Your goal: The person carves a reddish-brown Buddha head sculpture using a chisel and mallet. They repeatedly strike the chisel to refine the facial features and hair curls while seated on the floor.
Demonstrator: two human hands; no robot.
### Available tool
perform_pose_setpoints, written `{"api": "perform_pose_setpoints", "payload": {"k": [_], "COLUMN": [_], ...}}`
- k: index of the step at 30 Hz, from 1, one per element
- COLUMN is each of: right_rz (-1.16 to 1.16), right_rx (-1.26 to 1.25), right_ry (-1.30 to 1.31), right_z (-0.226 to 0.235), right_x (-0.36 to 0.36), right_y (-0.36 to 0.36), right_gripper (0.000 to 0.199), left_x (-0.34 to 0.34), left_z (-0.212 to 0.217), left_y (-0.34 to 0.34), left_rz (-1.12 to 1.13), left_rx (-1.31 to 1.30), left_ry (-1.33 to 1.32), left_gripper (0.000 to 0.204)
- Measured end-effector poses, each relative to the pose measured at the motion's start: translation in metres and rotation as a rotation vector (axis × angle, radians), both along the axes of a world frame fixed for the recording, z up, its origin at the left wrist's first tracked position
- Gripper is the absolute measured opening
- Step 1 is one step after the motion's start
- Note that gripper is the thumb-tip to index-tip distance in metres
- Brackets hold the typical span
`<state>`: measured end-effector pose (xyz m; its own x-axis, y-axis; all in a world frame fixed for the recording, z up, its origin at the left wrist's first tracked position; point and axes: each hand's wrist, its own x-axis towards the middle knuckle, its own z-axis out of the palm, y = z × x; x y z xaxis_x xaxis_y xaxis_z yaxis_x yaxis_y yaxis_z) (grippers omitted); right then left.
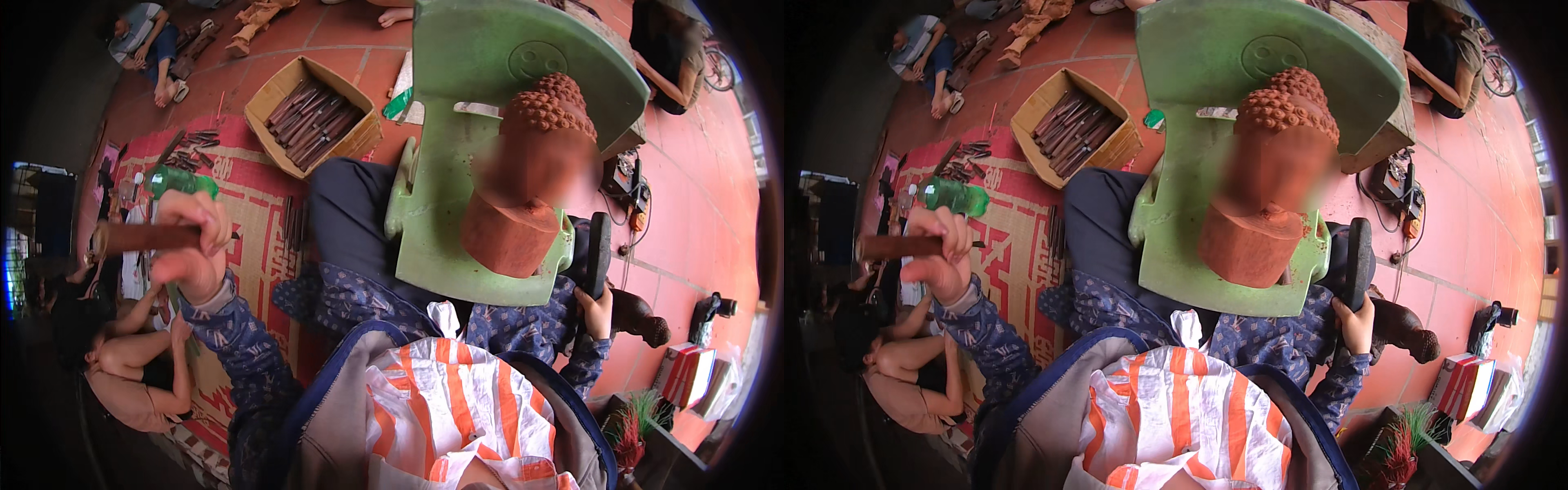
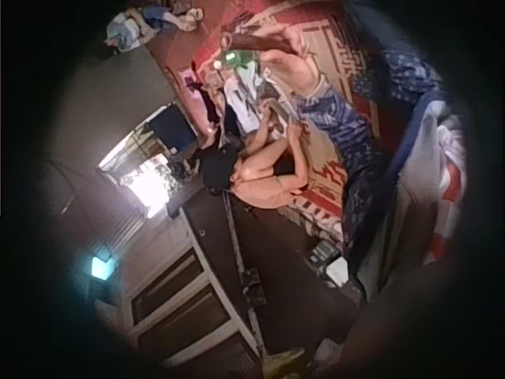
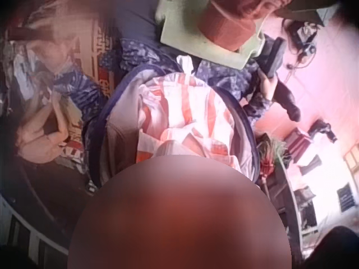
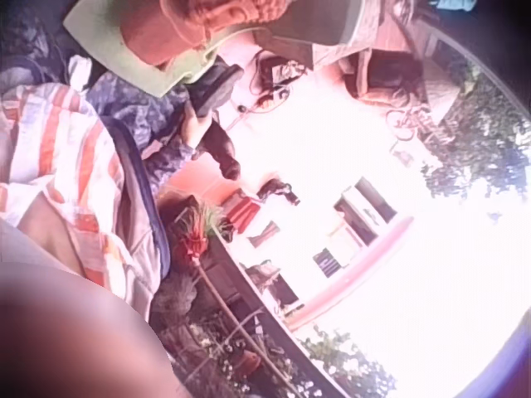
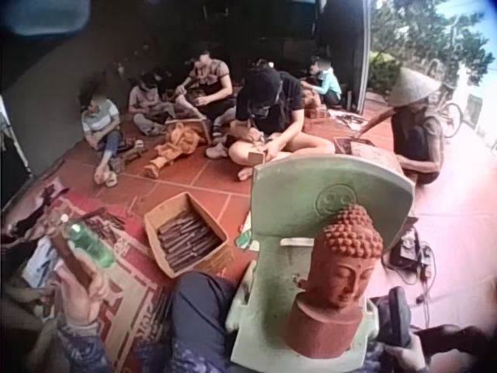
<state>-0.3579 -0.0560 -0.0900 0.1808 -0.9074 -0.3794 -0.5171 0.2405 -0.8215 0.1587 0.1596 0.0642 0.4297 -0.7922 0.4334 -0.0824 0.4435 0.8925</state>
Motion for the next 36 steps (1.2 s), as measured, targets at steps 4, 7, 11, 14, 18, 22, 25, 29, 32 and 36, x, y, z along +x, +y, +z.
{"api": "perform_pose_setpoints", "payload": {"k": [4,7,11,14,18,22,25,29,32,36], "right_rz": [0.045,0.108,0.125,0.089,0.060,0.060,0.029,-0.036,-0.029,-0.009], "right_rx": [0.046,0.109,0.132,0.124,0.137,0.134,0.179,0.210,0.247,0.275], "right_ry": [0.004,0.061,0.125,0.141,0.134,0.139,0.164,0.189,0.238,0.264], "right_z": [0.000,0.004,0.002,0.006,0.012,0.012,0.016,0.017,0.022,0.017], "right_x": [0.004,0.006,0.001,-0.003,0.004,0.003,0.008,0.010,0.013,0.013], "right_y": [-0.011,-0.019,-0.027,-0.029,-0.028,-0.028,-0.030,-0.031,-0.035,-0.044], "right_gripper": [0.015,0.016,0.016,0.014,0.013,0.013,0.013,0.014,0.013,0.010], "left_x": [0.061,0.091,0.098,0.091,0.087,0.075,0.075,0.073,0.082,0.121], "left_z": [-0.091,-0.184,-0.270,-0.291,-0.314,-0.325,-0.339,-0.338,-0.316,-0.272], "left_y": [0.060,0.118,0.139,0.101,0.057,0.021,0.014,0.017,0.014,0.007], "left_rz": [0.512,0.679,0.641,0.547,0.342,0.399,0.390,0.368,0.604,1.072], "left_rx": [0.610,0.989,1.311,1.463,1.490,1.545,1.627,1.690,1.628,1.040], "left_ry": [0.182,0.034,-0.006,-0.267,-0.509,-0.637,-0.626,-0.710,-0.680,-0.589], "left_gripper": [0.034,0.028,0.028,0.033,0.040,0.040,0.035,0.035,0.035,0.031]}}
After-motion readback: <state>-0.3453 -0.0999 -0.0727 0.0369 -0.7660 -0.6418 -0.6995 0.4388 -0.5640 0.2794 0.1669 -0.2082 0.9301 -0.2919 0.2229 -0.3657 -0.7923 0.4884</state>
